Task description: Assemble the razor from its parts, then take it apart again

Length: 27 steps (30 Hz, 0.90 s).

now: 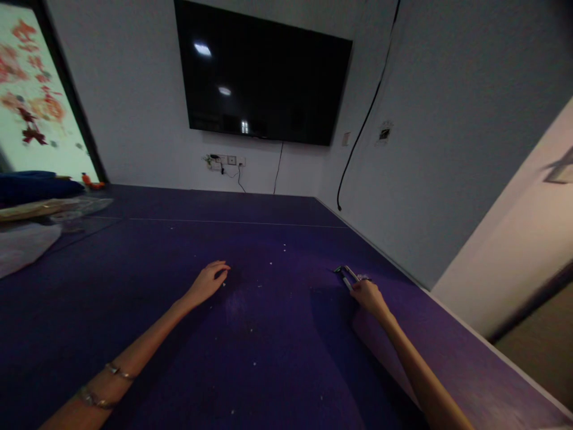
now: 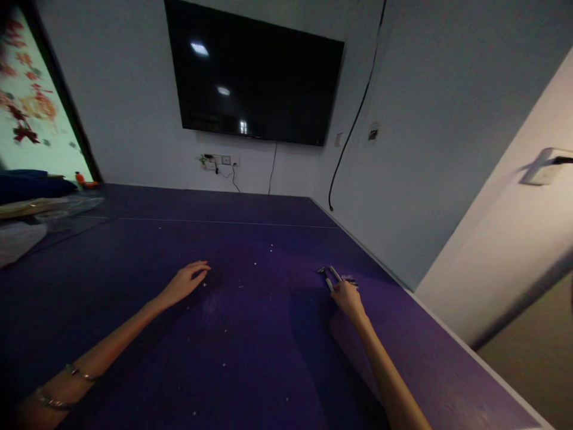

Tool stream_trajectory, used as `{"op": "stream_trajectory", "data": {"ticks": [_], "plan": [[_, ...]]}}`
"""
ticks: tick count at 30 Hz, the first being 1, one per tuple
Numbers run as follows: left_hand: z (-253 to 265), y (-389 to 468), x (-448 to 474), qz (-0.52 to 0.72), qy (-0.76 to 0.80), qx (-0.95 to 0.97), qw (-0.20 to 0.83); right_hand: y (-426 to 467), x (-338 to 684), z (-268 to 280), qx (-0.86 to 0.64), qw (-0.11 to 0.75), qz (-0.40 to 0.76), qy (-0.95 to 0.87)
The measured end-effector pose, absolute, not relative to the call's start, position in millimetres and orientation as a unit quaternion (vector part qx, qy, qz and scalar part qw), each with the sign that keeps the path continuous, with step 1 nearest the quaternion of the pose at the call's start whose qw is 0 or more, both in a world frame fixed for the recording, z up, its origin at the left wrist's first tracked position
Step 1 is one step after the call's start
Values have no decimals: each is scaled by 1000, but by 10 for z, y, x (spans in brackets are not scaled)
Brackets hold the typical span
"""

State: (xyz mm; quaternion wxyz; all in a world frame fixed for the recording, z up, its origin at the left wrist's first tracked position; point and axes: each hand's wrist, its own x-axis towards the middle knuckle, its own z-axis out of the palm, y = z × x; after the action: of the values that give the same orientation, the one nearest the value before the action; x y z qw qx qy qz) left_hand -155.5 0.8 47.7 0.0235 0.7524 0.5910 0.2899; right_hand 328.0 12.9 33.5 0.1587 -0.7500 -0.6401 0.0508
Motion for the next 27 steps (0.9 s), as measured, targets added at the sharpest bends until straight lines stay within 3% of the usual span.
{"op": "stream_trajectory", "data": {"ticks": [6, 13, 19, 22, 27], "plan": [[655, -103, -653, 380, 495, 772, 122, 35, 2851, 541, -716, 188, 59, -670], [593, 10, 124, 286, 498, 777, 257, -266, 2036, 780, -651, 212, -5, -729], [576, 118, 331, 290, 571, 664, 384, -444, 1592, 859, -630, 179, 8, -756], [631, 76, 312, 309, 570, 665, 370, -471, 1493, 830, -618, 173, -5, -767], [696, 50, 246, 237, 605, 724, 232, -532, 1377, 763, -599, 151, -49, -785]]}}
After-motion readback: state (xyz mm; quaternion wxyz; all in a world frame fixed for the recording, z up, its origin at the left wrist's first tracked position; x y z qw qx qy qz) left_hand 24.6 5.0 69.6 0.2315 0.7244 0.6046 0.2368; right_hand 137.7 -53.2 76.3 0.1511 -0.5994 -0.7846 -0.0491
